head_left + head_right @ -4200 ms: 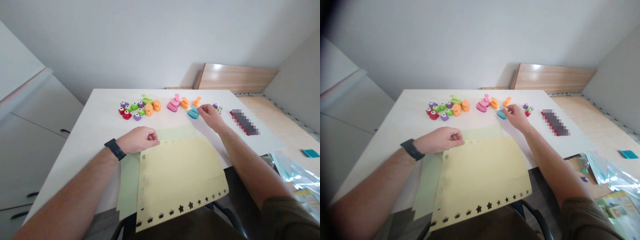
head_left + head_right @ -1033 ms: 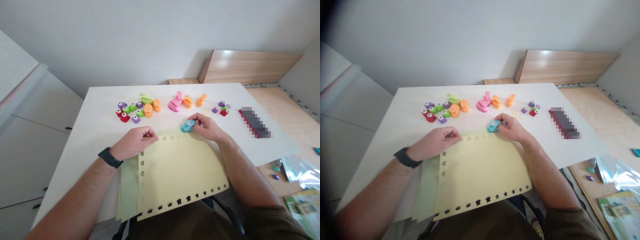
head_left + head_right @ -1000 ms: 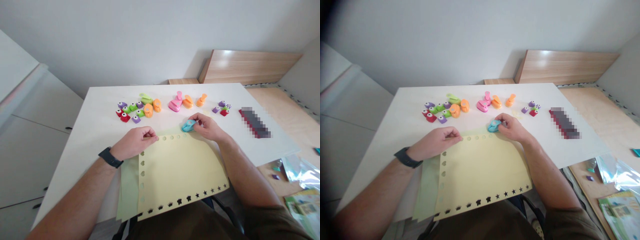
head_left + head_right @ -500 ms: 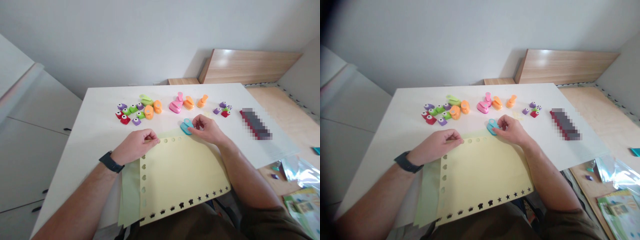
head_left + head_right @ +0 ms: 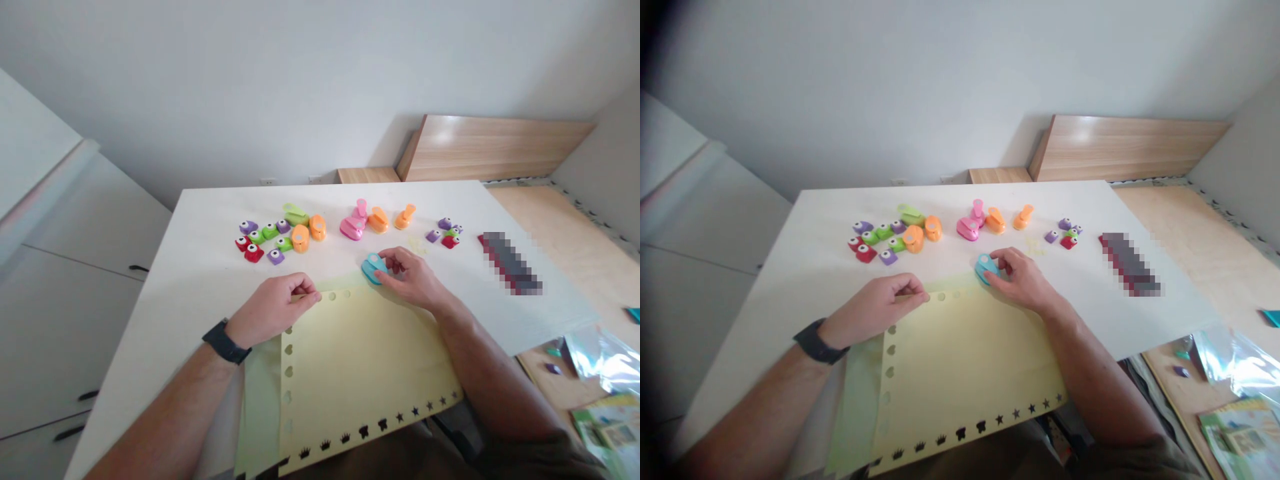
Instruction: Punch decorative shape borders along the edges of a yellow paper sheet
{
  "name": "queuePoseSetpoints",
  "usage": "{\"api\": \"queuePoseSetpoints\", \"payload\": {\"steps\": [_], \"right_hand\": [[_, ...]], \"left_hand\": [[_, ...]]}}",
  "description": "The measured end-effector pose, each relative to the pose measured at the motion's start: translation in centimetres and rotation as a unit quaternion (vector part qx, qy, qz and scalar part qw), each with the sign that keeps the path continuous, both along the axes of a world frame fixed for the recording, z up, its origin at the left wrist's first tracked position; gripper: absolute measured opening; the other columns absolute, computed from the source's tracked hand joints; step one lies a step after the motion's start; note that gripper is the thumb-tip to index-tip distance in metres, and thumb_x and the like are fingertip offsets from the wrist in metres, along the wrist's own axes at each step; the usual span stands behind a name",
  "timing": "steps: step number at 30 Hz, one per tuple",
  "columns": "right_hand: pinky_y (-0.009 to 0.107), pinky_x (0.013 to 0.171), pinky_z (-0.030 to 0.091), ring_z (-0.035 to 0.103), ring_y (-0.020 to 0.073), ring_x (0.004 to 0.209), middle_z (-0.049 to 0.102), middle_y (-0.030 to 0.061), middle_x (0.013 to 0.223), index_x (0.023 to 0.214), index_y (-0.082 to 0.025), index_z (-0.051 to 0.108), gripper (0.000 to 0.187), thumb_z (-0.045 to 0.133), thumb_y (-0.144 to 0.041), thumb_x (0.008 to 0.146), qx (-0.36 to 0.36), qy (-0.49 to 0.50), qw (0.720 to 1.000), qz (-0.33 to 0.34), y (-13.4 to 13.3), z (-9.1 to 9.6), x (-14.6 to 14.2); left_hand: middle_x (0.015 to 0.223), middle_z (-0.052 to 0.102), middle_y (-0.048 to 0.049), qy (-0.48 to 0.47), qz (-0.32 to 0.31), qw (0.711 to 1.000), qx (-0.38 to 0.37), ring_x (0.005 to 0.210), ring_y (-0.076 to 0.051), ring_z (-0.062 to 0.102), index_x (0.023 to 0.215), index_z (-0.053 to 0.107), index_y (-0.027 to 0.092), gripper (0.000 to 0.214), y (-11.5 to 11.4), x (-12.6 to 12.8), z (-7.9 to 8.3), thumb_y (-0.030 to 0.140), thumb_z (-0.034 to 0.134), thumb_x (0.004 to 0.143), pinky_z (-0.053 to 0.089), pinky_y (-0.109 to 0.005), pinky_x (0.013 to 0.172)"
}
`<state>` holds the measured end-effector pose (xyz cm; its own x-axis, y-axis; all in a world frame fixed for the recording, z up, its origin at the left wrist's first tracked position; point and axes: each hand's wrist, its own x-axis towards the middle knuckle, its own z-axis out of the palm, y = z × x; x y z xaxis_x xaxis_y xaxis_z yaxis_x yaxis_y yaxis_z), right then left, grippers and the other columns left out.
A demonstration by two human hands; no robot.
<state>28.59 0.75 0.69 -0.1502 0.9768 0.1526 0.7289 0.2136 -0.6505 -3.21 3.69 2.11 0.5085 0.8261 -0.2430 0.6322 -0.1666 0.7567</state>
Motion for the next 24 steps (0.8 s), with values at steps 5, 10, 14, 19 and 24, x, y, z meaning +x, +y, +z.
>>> {"api": "queuePoseSetpoints", "payload": {"steps": [5, 10, 14, 19, 24], "right_hand": [[0.031, 0.072, 0.048, 0.056, 0.0157, 0.075, 0.064, 0.0041, 0.091, 0.121, -0.021, 0.066, 0.035, 0.068, -0.037, 0.090, 0.020, 0.003, 1.000, 0.002, -0.05, -0.31, -0.10], [0.031, 0.073, 0.048, 0.056, 0.0157, 0.077, 0.063, 0.0034, 0.092, 0.127, -0.021, 0.062, 0.040, 0.068, -0.033, 0.089, 0.022, 0.016, 1.000, -0.002, -0.11, -0.75, -0.11], [0.031, 0.075, 0.048, 0.055, 0.0155, 0.078, 0.061, 0.0041, 0.093, 0.137, -0.021, 0.060, 0.047, 0.065, -0.031, 0.091, 0.047, 0.011, 0.999, 0.021, -0.09, -0.87, -0.10], [0.031, 0.075, 0.049, 0.055, 0.0155, 0.078, 0.060, 0.0060, 0.095, 0.141, -0.022, 0.061, 0.048, 0.062, -0.030, 0.094, 0.052, 0.009, 0.998, 0.041, -0.16, -0.66, -0.16], [0.031, 0.074, 0.048, 0.054, 0.0148, 0.075, 0.059, 0.0051, 0.093, 0.140, -0.021, 0.062, 0.046, 0.061, -0.030, 0.095, 0.055, 0.009, 0.997, 0.049, -0.25, -0.38, -0.27]], "left_hand": [[0.074, 0.069, 0.0034, -0.008, 0.005, 1.000, -0.002, 0.067, -0.014, 0.061, 0.083, 0.064, 0.022, 0.030, -0.12, 0.01, 0.08, 0.051, 0.060, 0.092, 0.043, -0.026, 0.062], [0.074, 0.070, 0.0031, -0.008, 0.005, 1.000, 0.004, 0.066, -0.014, 0.061, 0.084, 0.064, 0.022, 0.031, -0.18, -0.05, -0.12, 0.052, 0.059, 0.092, 0.042, -0.026, 0.061], [0.073, 0.069, 0.0032, -0.004, 0.007, 1.000, 0.011, 0.065, -0.014, 0.061, 0.084, 0.064, 0.022, 0.032, -0.21, -0.06, -0.36, 0.053, 0.059, 0.092, 0.041, -0.025, 0.060], [0.071, 0.069, 0.0031, 0.001, 0.011, 1.000, 0.015, 0.062, -0.014, 0.059, 0.084, 0.064, 0.022, 0.032, -0.24, 0.03, -0.45, 0.053, 0.059, 0.091, 0.040, -0.025, 0.057], [0.069, 0.067, 0.0028, 0.006, 0.013, 1.000, 0.027, 0.059, -0.014, 0.057, 0.084, 0.064, 0.022, 0.030, -0.34, 0.10, -0.45, 0.052, 0.060, 0.090, 0.039, -0.024, 0.054]]}}
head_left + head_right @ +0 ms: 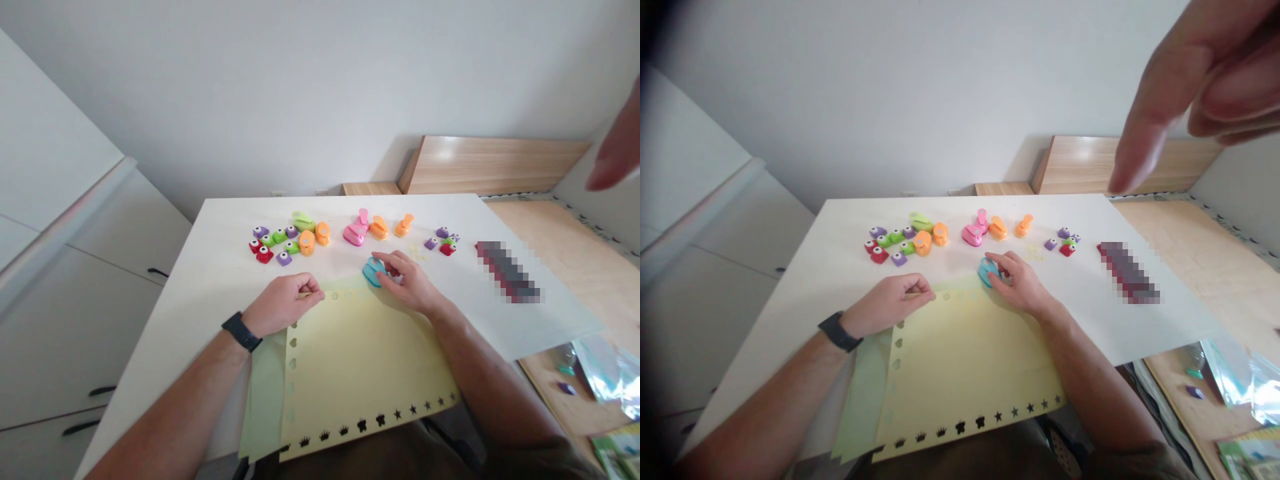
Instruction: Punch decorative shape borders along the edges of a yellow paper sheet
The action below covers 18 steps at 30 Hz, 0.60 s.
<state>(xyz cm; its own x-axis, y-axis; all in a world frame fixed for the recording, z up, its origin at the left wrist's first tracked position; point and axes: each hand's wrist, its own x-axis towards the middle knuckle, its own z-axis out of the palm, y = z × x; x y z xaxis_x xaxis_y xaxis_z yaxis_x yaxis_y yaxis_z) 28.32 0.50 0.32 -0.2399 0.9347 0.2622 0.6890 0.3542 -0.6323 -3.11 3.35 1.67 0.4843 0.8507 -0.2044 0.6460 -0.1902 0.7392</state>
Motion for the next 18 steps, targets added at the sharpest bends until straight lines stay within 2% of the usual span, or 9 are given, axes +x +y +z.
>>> {"api": "queuePoseSetpoints", "payload": {"steps": [12, 18], "right_hand": [[0.027, 0.061, 0.042, 0.048, 0.0116, 0.062, 0.054, -0.0016, 0.077, 0.134, -0.017, 0.063, 0.046, 0.062, -0.036, 0.093, -0.034, 0.048, 0.997, -0.039, 0.1, -1.0, -0.2], [0.026, 0.061, 0.040, 0.045, 0.0110, 0.061, 0.051, -0.0035, 0.073, 0.141, -0.016, 0.060, 0.053, 0.061, -0.040, 0.093, -0.044, 0.057, 0.997, -0.039, 0.0, -0.9, -0.3]], "left_hand": [[0.077, 0.070, 0.0015, 0.006, 0.008, 1.000, -0.004, 0.064, -0.015, 0.062, 0.088, 0.067, 0.023, 0.033, 0.1, 0.0, -0.6, 0.055, 0.061, 0.087, 0.044, -0.025, 0.056], [0.083, 0.073, 0.0003, 0.024, 0.006, 1.000, 0.005, 0.063, -0.015, 0.064, 0.089, 0.067, 0.023, 0.032, 0.0, 0.1, -0.3, 0.054, 0.061, 0.086, 0.045, -0.025, 0.054]]}}
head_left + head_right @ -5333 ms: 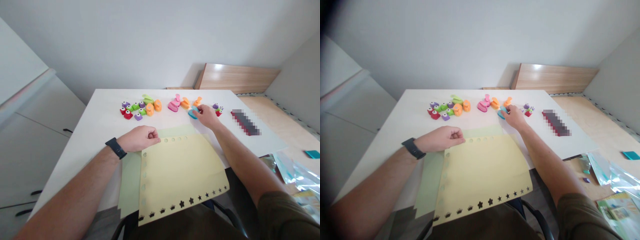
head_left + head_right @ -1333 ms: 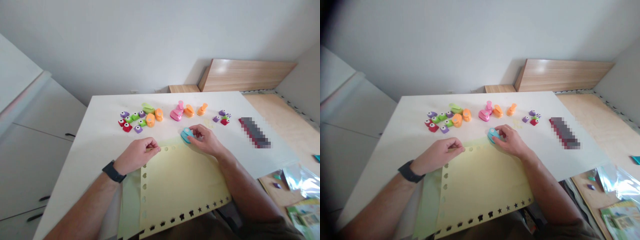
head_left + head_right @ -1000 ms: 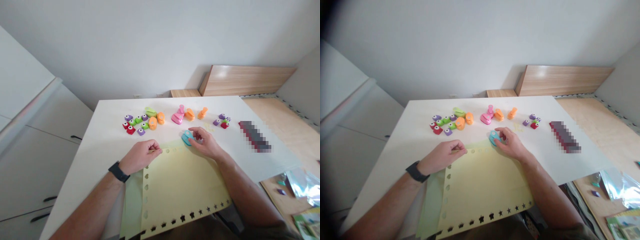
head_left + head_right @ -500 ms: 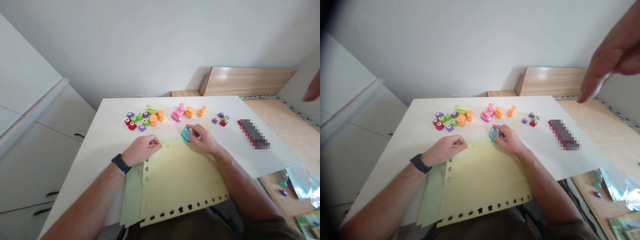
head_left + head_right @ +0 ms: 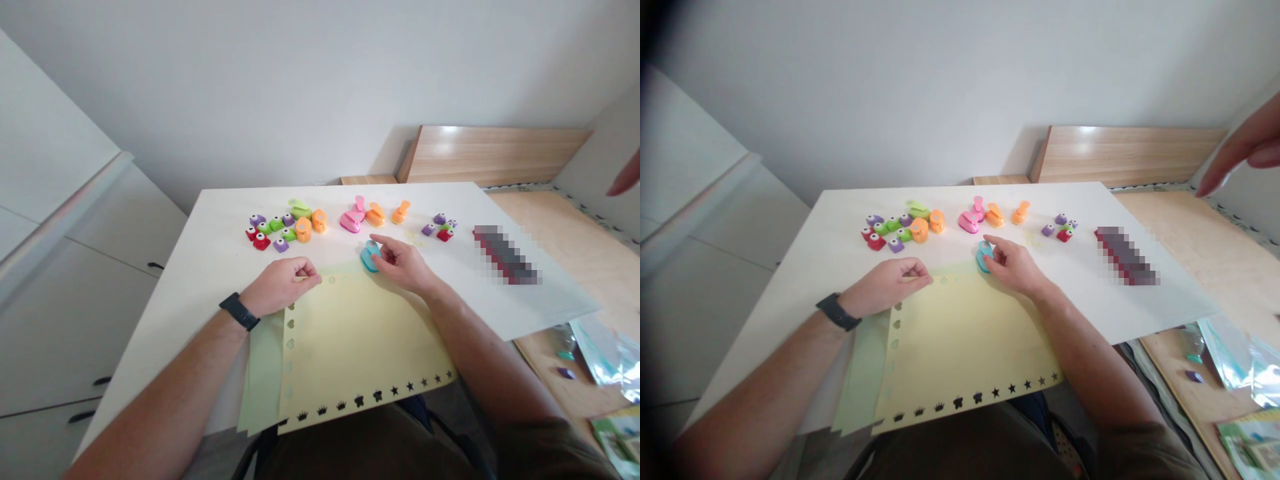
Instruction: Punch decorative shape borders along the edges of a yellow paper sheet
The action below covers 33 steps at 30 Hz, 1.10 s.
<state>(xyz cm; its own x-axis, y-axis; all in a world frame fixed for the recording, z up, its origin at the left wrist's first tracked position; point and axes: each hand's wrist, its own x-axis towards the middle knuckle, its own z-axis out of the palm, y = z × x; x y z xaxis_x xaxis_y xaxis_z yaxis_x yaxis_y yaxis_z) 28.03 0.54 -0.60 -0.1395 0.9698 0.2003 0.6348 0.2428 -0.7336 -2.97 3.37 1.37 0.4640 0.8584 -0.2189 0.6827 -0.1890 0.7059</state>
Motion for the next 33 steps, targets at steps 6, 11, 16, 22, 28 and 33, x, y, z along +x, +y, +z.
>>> {"api": "queuePoseSetpoints", "payload": {"steps": [6, 11, 16, 22, 28, 33], "right_hand": [[0.025, 0.059, 0.039, 0.045, 0.0108, 0.060, 0.050, -0.0042, 0.071, 0.136, -0.017, 0.062, 0.051, 0.061, -0.043, 0.093, -0.005, -0.005, 1.000, -0.009, 0.05, 0.02, -0.20], [0.025, 0.059, 0.039, 0.045, 0.0110, 0.060, 0.051, -0.0041, 0.070, 0.135, -0.017, 0.062, 0.051, 0.061, -0.045, 0.093, -0.002, -0.012, 1.000, -0.013, 0.11, -0.11, -0.21], [0.025, 0.060, 0.040, 0.046, 0.0107, 0.060, 0.051, -0.0044, 0.071, 0.134, -0.017, 0.062, 0.048, 0.062, -0.042, 0.093, -0.001, -0.013, 1.000, -0.010, 0.21, -0.21, -0.22], [0.025, 0.060, 0.041, 0.047, 0.0107, 0.060, 0.053, -0.0042, 0.072, 0.134, -0.018, 0.062, 0.047, 0.063, -0.041, 0.093, -0.001, -0.017, 1.000, -0.016, 0.17, -0.15, -0.39], [0.026, 0.059, 0.041, 0.049, 0.0112, 0.060, 0.056, -0.0035, 0.072, 0.133, -0.019, 0.063, 0.047, 0.063, -0.043, 0.093, 0.001, -0.022, 0.999, -0.023, 0.10, -0.13, -0.52], [0.025, 0.059, 0.042, 0.049, 0.0114, 0.059, 0.056, -0.0032, 0.071, 0.134, -0.018, 0.062, 0.049, 0.063, -0.045, 0.092, -0.003, -0.014, 1.000, -0.024, 0.03, -0.15, -0.48]], "left_hand": [[0.086, 0.074, -0.0003, -0.005, 0.000, 1.000, -0.018, 0.057, -0.014, 0.062, 0.092, 0.066, 0.023, 0.033, -0.13, 0.11, 0.24, 0.055, 0.059, 0.087, 0.044, -0.025, 0.051], [0.083, 0.073, -0.0005, -0.007, 0.005, 1.000, -0.002, 0.061, -0.015, 0.061, 0.088, 0.067, 0.023, 0.033, -0.19, 0.15, 0.20, 0.055, 0.060, 0.086, 0.043, -0.025, 0.053], [0.080, 0.072, 0.0002, -0.008, 0.003, 1.000, -0.006, 0.058, -0.014, 0.060, 0.089, 0.066, 0.023, 0.031, -0.10, 0.11, 0.00, 0.053, 0.060, 0.087, 0.042, -0.025, 0.052], [0.079, 0.071, 0.0001, -0.009, 0.004, 1.000, 0.007, 0.062, -0.015, 0.062, 0.088, 0.067, 0.023, 0.030, -0.11, 0.08, -0.14, 0.052, 0.059, 0.087, 0.042, -0.025, 0.053], [0.084, 0.073, -0.0002, 0.000, 0.005, 1.000, 0.006, 0.060, -0.015, 0.062, 0.088, 0.067, 0.023, 0.031, -0.12, 0.17, 0.02, 0.053, 0.060, 0.087, 0.043, -0.025, 0.053], [0.084, 0.073, 0.0003, 0.006, 0.007, 1.000, 0.000, 0.058, -0.014, 0.062, 0.089, 0.066, 0.023, 0.030, -0.15, 0.20, 0.17, 0.053, 0.059, 0.087, 0.043, -0.025, 0.052]]}}
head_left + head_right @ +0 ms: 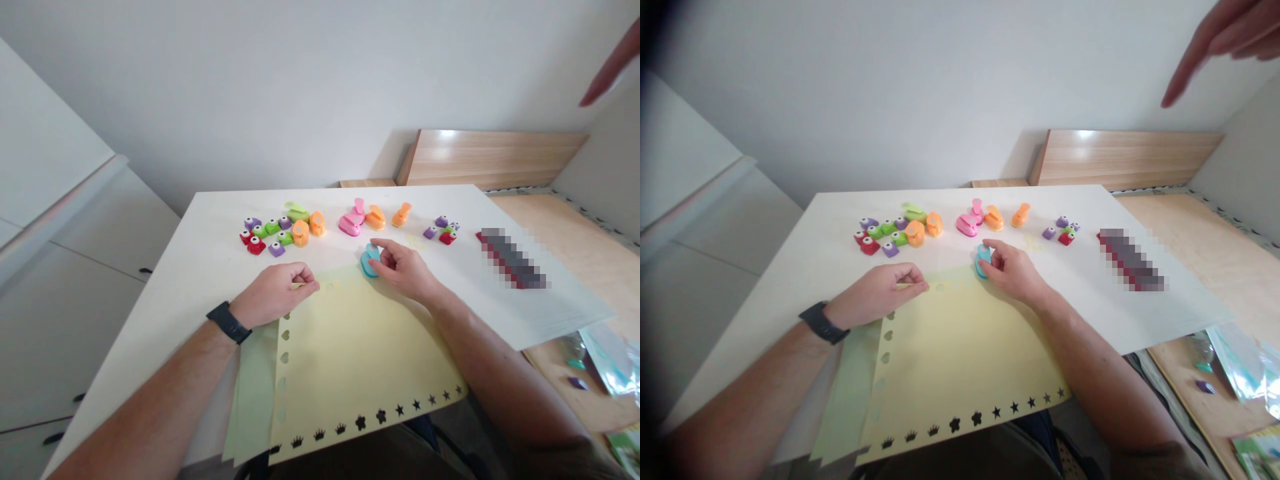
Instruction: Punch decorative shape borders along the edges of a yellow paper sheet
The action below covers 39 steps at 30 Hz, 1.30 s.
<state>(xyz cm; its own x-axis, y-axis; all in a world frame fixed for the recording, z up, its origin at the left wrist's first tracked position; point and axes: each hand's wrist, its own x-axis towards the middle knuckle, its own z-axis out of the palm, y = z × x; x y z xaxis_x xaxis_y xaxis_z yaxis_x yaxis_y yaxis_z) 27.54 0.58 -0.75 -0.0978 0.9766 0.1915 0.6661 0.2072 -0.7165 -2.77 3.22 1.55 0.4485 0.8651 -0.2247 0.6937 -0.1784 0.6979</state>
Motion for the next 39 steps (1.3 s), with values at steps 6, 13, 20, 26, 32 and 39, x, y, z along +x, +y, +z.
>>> {"api": "queuePoseSetpoints", "payload": {"steps": [6, 13, 20, 26, 32, 39], "right_hand": [[0.026, 0.060, 0.043, 0.049, 0.0115, 0.061, 0.057, -0.0027, 0.073, 0.138, -0.018, 0.061, 0.053, 0.065, -0.042, 0.090, -0.001, -0.007, 1.000, 0.008, -0.21, 0.40, 0.10], [0.025, 0.059, 0.042, 0.049, 0.0118, 0.061, 0.057, -0.0021, 0.073, 0.139, -0.017, 0.060, 0.055, 0.065, -0.041, 0.090, -0.007, -0.015, 1.000, 0.006, -0.18, 0.55, 0.13], [0.025, 0.057, 0.040, 0.048, 0.0114, 0.061, 0.057, -0.0025, 0.072, 0.134, -0.018, 0.063, 0.051, 0.065, -0.044, 0.090, -0.004, -0.014, 1.000, 0.000, -0.02, 0.40, 0.17], [0.026, 0.058, 0.040, 0.048, 0.0113, 0.060, 0.058, -0.0026, 0.072, 0.131, -0.017, 0.063, 0.050, 0.066, -0.045, 0.090, -0.002, -0.005, 1.000, -0.008, 0.12, 0.20, 0.25], [0.026, 0.059, 0.042, 0.050, 0.0117, 0.061, 0.059, -0.0018, 0.073, 0.128, -0.018, 0.064, 0.048, 0.067, -0.046, 0.089, 0.004, -0.007, 1.000, -0.024, 0.18, 0.00, 0.27], [0.025, 0.059, 0.042, 0.050, 0.0115, 0.061, 0.059, -0.0022, 0.073, 0.127, -0.019, 0.064, 0.048, 0.069, -0.045, 0.088, 0.005, -0.005, 1.000, -0.028, 0.17, 0.06, 0.33]], "left_hand": [[0.083, 0.073, 0.0011, 0.009, -0.005, 1.000, 0.001, 0.060, -0.015, 0.063, 0.089, 0.066, 0.024, 0.031, 0.09, 0.01, 0.02, 0.054, 0.059, 0.087, 0.043, -0.026, 0.052], [0.083, 0.073, 0.0004, 0.001, -0.005, 1.000, -0.014, 0.058, -0.016, 0.063, 0.090, 0.065, 0.024, 0.032, 0.08, 0.04, 0.06, 0.055, 0.059, 0.086, 0.044, -0.026, 0.050], [0.084, 0.073, 0.0001, -0.007, -0.002, 1.000, -0.026, 0.060, -0.016, 0.064, 0.091, 0.065, 0.023, 0.033, 0.03, 0.02, 0.09, 0.056, 0.060, 0.086, 0.045, -0.025, 0.049], [0.083, 0.073, 0.0006, -0.001, -0.010, 1.000, 0.000, 0.065, -0.016, 0.065, 0.089, 0.065, 0.023, 0.032, 0.07, -0.05, 0.06, 0.054, 0.060, 0.087, 0.044, -0.026, 0.054], [0.084, 0.073, 0.0005, -0.012, -0.014, 1.000, -0.002, 0.068, -0.017, 0.065, 0.090, 0.065, 0.023, 0.031, 0.01, -0.10, 0.21, 0.053, 0.060, 0.088, 0.046, -0.027, 0.057], [0.085, 0.073, 0.0002, -0.008, -0.009, 1.000, -0.003, 0.068, -0.017, 0.065, 0.090, 0.064, 0.023, 0.032, -0.06, -0.05, 0.29, 0.054, 0.059, 0.088, 0.045, -0.026, 0.056]]}}
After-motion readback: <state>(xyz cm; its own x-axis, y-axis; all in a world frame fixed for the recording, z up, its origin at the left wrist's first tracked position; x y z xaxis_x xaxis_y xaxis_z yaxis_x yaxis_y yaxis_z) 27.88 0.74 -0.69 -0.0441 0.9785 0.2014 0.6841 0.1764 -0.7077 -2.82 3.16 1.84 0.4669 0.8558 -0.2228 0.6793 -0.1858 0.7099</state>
